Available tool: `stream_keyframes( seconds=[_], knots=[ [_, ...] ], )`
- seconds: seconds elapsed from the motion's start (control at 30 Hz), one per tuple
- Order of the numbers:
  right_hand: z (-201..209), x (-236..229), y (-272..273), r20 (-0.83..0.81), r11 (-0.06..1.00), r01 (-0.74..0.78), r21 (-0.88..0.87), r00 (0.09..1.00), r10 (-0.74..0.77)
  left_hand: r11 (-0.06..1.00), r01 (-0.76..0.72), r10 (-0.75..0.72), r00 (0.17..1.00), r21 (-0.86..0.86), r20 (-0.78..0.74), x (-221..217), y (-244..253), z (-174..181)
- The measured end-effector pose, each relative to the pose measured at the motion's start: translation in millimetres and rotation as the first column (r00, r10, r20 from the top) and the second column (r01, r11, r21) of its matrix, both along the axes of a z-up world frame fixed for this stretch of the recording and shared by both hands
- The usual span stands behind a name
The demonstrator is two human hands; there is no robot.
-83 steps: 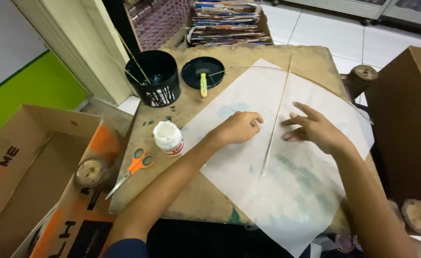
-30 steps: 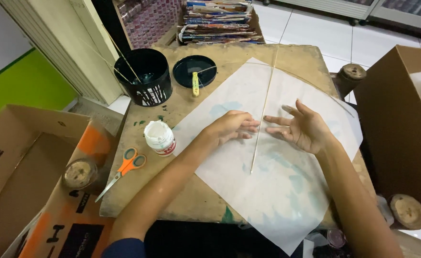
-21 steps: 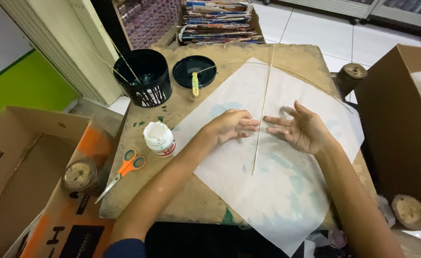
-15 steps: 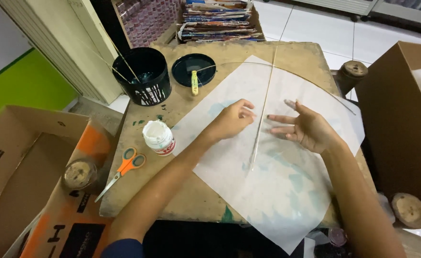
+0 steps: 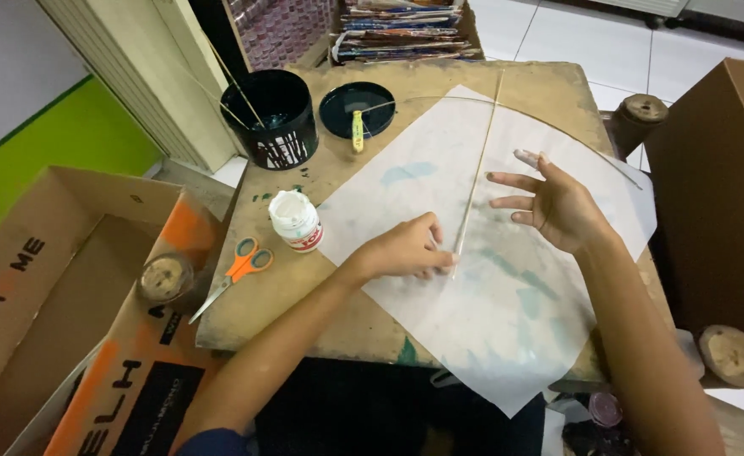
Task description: The person is assembling a kite by applying glue to the paper and folding it over the bamboo frame to shape the outline.
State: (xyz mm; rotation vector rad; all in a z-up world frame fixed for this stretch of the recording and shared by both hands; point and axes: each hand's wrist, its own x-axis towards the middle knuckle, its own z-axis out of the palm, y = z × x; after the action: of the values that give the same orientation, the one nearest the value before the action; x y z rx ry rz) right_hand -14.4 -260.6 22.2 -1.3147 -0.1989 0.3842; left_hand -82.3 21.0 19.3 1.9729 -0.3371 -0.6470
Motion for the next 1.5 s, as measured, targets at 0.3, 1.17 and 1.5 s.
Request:
stream_keyframes(
  seconds=[0.3,1.17,1.5],
  knots=[
    [9.3,-6.7,1.6,0.08,0.99,0.129,-0.059,0.989,-0.124,0.905,-0.126,0.076,0.988,-0.407,-0.137,-5.9,-0.5,-20.7],
    [19.6,-35.0,43.3,0.334,0.917,0.232,-0.324,0.935,-0.119,0.64,-0.395,0.204,0.915,-0.659,-0.349,6.0,38.3,-20.3],
    [34.2,-44.8,55.4,0.585,0.615,0.344,-0.709,0.775,0.241,0.73,-0.289,0.035,0.921,-0.619,-0.388,17.9,46.2,-33.6]
  ],
)
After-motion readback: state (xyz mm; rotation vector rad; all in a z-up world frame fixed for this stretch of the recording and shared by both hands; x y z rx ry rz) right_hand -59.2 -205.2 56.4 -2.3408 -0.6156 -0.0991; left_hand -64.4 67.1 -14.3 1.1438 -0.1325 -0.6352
